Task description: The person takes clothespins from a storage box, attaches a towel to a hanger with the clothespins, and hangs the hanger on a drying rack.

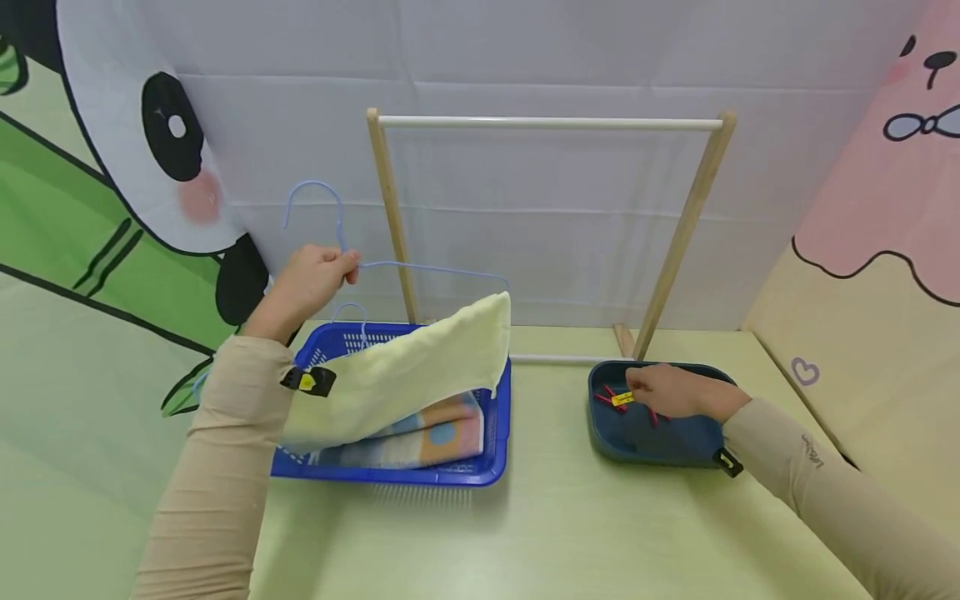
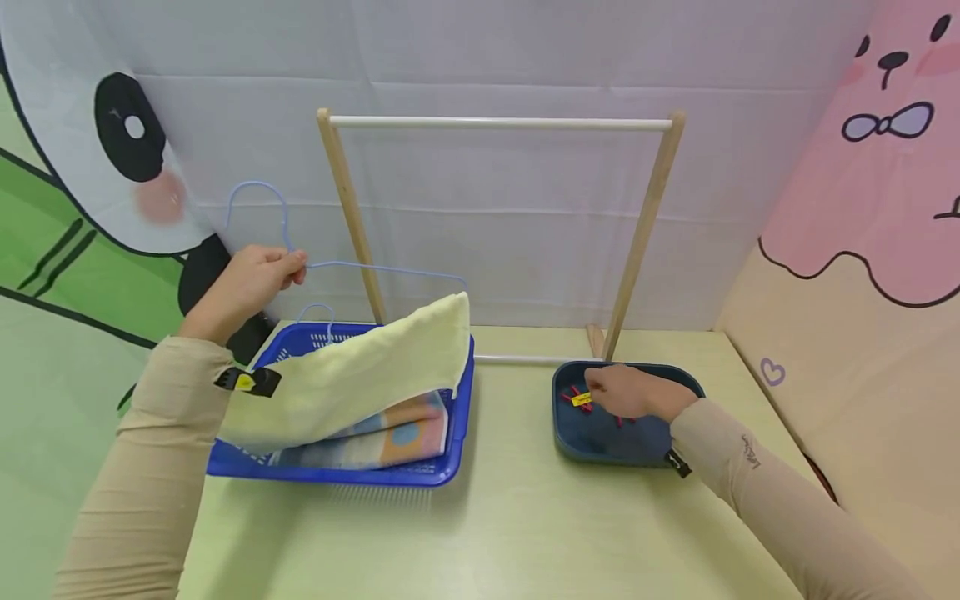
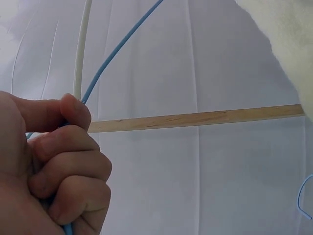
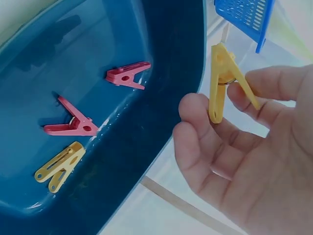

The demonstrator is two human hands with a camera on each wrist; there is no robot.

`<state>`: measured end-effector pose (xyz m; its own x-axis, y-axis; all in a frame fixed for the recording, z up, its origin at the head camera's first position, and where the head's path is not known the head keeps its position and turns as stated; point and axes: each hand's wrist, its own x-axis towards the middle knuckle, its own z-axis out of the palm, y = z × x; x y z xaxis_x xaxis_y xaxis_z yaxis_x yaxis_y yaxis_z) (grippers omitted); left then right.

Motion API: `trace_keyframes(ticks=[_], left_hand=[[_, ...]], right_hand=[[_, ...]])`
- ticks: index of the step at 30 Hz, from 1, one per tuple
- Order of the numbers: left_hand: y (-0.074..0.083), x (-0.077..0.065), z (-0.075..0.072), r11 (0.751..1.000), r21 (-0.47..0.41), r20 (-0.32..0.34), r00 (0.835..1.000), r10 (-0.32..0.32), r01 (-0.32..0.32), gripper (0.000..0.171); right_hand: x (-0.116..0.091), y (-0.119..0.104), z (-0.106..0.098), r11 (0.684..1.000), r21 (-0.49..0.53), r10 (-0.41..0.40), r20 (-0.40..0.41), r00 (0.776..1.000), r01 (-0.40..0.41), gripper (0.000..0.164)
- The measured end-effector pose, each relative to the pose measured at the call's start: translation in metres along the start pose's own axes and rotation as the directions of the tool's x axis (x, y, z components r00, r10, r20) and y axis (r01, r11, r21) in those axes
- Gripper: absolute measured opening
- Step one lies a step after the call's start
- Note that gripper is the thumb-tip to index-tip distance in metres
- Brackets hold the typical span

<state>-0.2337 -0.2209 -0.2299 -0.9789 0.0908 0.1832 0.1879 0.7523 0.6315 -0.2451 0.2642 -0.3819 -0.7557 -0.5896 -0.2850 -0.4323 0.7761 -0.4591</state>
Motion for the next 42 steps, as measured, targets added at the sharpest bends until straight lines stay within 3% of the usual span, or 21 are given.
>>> trace_keyframes(ticks=[12, 19, 26, 30, 42], left_hand=[[0.013, 0.000, -0.007, 0.998, -0.043, -0.019, 0.999, 0.044, -0.045, 0.044], [0.020, 0.000, -0.006, 0.997, -0.050, -0.021, 0.998, 0.055, -0.056, 0.046], [0.026, 0.002, -0.003, 0.997, -0.040, -0.014, 0.997, 0.069, -0.070, 0.047], [0.028, 0.005, 0.003, 0.995, -0.051, -0.012, 0.997, 0.082, -0.082, 0.044], [0.034, 0.009, 0.007, 0.993, -0.082, 0.011, 0.996, 0.083, -0.082, 0.041]], right_hand=[[0.004, -0.010, -0.003, 0.991, -0.093, -0.106, -0.125, 0.986, 0.095, 0.009], [0.009, -0.017, -0.006, 0.990, -0.078, -0.128, -0.227, 0.965, 0.113, 0.009], [0.012, -0.025, -0.011, 0.995, -0.034, -0.103, -0.348, 0.932, 0.097, 0.034], [0.012, -0.027, -0.012, 0.997, -0.010, -0.081, -0.349, 0.934, 0.082, 0.038], [0.014, -0.033, -0.016, 0.990, 0.046, -0.112, -0.324, 0.939, 0.133, 0.040]])
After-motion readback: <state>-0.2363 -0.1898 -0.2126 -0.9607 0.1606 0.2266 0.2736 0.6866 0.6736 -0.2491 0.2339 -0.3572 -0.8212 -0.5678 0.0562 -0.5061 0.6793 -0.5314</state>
